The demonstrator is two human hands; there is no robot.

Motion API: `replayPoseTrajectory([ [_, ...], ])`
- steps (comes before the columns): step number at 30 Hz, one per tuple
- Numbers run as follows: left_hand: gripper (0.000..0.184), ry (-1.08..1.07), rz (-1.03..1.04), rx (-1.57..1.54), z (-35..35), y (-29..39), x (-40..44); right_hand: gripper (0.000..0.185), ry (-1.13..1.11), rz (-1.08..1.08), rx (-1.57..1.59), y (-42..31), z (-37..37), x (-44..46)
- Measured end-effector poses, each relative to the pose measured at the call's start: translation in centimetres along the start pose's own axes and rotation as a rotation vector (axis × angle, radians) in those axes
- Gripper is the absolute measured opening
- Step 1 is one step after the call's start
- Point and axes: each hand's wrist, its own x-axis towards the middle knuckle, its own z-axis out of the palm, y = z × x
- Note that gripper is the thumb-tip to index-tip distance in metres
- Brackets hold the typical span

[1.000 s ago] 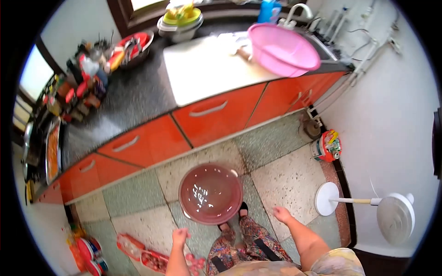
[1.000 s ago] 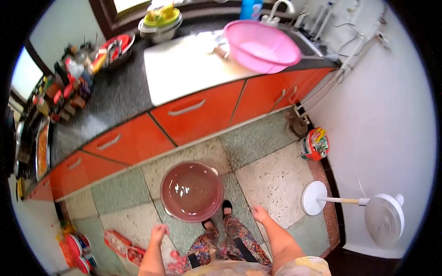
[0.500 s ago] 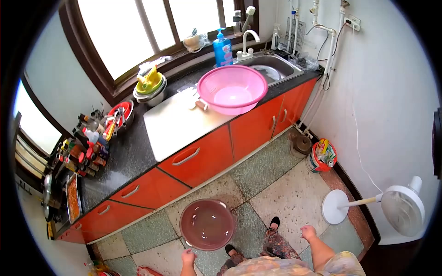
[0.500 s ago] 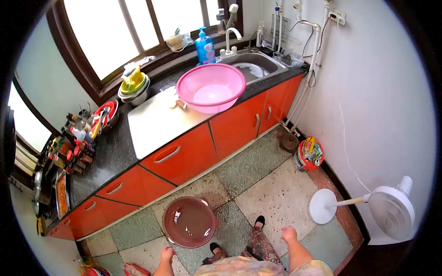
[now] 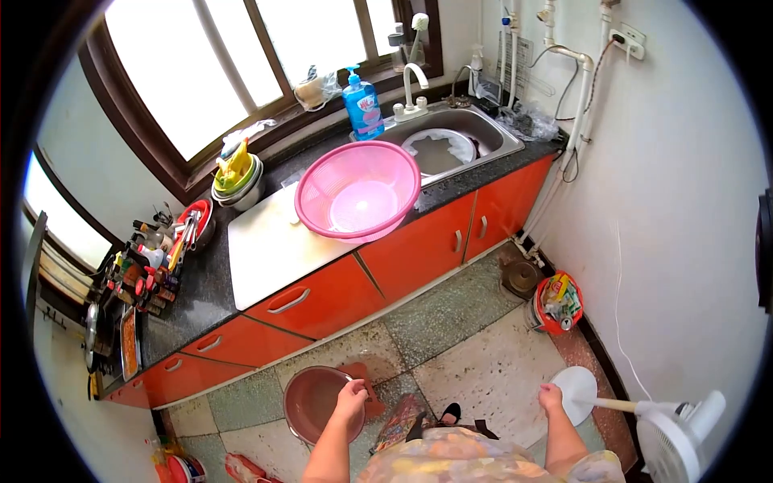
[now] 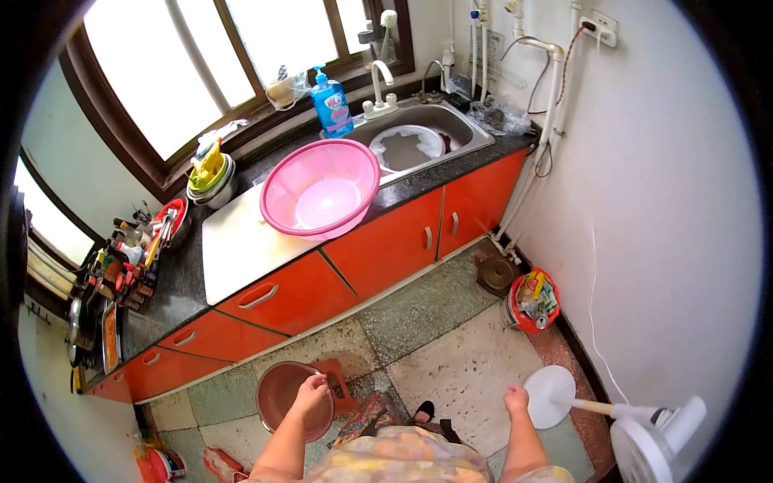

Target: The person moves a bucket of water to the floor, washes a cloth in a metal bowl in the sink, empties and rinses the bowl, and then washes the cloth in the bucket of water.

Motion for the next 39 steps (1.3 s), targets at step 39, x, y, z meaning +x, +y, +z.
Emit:
replayPoseTrajectory([
  [39, 0.022, 0.438, -0.487, -0.237, 15.7, 14.3, 11.7, 0.030, -0.455, -1.031, -0.288, -70.1, -1.9, 38.6],
])
